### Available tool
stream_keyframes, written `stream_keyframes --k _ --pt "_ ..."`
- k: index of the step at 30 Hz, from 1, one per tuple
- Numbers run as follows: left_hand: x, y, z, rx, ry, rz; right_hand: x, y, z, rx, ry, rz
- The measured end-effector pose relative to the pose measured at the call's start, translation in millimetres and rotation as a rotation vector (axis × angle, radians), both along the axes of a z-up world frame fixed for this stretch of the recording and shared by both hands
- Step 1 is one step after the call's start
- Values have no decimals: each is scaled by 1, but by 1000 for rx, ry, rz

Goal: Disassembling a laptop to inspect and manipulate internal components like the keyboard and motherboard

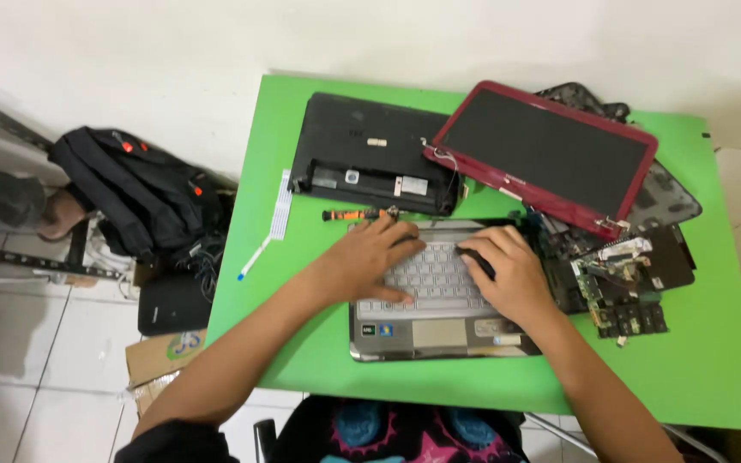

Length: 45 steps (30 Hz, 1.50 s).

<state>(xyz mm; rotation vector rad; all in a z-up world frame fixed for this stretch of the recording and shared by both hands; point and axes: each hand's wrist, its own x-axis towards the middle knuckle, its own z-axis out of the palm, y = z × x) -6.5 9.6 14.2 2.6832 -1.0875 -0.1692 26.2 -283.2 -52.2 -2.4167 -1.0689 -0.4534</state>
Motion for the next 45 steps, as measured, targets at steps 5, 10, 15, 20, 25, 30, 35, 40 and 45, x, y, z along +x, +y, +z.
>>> stream_keyframes --k 5,10,15,20,25,30,35,40,45 --pt "2 3 -1 -23 -9 14 -30 25 26 -1 135 164" --pt "4 7 -9 -119 -38 -36 -69 51 29 -13 100 444" --pt "4 6 -11 -134 -64 -48 -57 39 34 11 142 323" --pt "12 12 -26 -302 -135 -120 -88 78 51 -6 104 570" --pt "9 10 -15 -247 -50 -81 -82 83 47 53 93 465" --pt "9 8 -8 -264 -11 -75 -99 95 37 75 122 594" --pt "14 12 -17 -345 -33 -114 -86 107 49 46 29 539" --pt "16 13 -21 -393 36 -118 -97 119 46 -5 78 751" --pt "13 15 -18 -375 -10 -126 -86 108 42 3 196 857"
